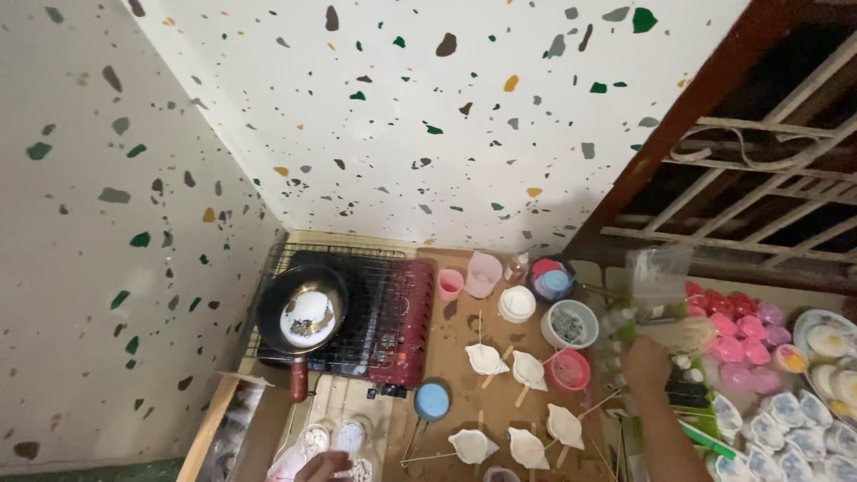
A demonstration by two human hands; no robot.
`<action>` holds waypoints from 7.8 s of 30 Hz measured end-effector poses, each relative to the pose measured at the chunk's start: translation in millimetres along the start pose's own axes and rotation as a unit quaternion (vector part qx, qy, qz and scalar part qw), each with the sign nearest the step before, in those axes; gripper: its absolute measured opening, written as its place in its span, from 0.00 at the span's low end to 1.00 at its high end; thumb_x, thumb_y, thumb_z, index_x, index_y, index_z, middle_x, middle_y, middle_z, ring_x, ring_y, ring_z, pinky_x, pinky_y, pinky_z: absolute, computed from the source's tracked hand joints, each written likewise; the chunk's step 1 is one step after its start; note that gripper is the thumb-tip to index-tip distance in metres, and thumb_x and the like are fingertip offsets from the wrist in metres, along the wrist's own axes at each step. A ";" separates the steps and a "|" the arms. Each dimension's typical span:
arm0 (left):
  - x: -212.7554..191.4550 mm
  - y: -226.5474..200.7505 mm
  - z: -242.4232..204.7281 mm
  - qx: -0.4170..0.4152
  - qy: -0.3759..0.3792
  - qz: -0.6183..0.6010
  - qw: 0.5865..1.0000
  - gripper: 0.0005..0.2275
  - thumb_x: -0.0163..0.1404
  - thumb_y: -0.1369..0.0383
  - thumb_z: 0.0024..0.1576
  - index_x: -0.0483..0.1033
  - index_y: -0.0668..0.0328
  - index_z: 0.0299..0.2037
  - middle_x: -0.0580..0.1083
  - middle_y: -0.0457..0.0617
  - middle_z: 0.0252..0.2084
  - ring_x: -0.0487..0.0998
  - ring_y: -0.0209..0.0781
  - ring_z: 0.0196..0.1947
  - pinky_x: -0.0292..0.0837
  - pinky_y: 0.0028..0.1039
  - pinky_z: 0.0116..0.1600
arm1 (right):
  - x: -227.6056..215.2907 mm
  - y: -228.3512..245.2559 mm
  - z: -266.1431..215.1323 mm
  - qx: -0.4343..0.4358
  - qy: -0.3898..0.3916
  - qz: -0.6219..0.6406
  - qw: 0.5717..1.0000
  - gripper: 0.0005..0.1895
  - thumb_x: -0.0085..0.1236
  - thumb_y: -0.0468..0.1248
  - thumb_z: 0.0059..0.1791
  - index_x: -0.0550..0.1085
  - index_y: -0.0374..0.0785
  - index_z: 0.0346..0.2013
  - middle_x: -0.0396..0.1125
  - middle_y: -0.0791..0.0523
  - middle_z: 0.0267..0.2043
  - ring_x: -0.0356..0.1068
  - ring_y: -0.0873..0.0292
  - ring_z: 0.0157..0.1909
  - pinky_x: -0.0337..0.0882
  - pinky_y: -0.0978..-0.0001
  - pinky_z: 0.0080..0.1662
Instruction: Assembling and decorating small floral wax items by dipping them in melted wax and powder
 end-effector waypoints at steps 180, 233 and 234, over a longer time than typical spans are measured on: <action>297.6 -117.5 -174.5 0.292 0.203 0.337 0.872 0.09 0.49 0.69 0.61 0.81 0.67 0.37 0.76 0.48 0.23 0.72 0.39 0.21 0.69 0.28 0.30 | -24.9 26.7 -505.4 0.258 0.039 0.423 0.868 0.16 0.69 0.38 0.41 0.70 0.33 0.19 0.61 0.57 0.16 0.57 0.60 0.22 0.64 0.69 0.31; 287.9 -94.0 -161.2 0.309 0.208 0.361 0.855 0.11 0.48 0.67 0.59 0.80 0.67 0.41 0.78 0.55 0.28 0.73 0.48 0.23 0.70 0.35 0.33 | -74.1 56.6 -492.4 0.120 -0.095 0.292 0.944 0.09 0.67 0.33 0.40 0.73 0.33 0.23 0.67 0.57 0.16 0.60 0.61 0.17 0.64 0.69 0.27; 288.6 -98.4 -165.1 0.302 0.208 0.356 0.860 0.11 0.48 0.67 0.59 0.81 0.67 0.41 0.79 0.56 0.30 0.75 0.49 0.24 0.71 0.35 0.35 | -76.9 57.8 -492.1 0.113 -0.100 0.293 0.944 0.09 0.67 0.33 0.40 0.73 0.34 0.23 0.67 0.58 0.17 0.60 0.61 0.17 0.64 0.70 0.27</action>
Point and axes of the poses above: each hand's wrist, its own z-axis towards the middle knuckle, its own x-axis out of the palm, y = z × x, the point moved 3 cm from there along z, towards the middle knuckle
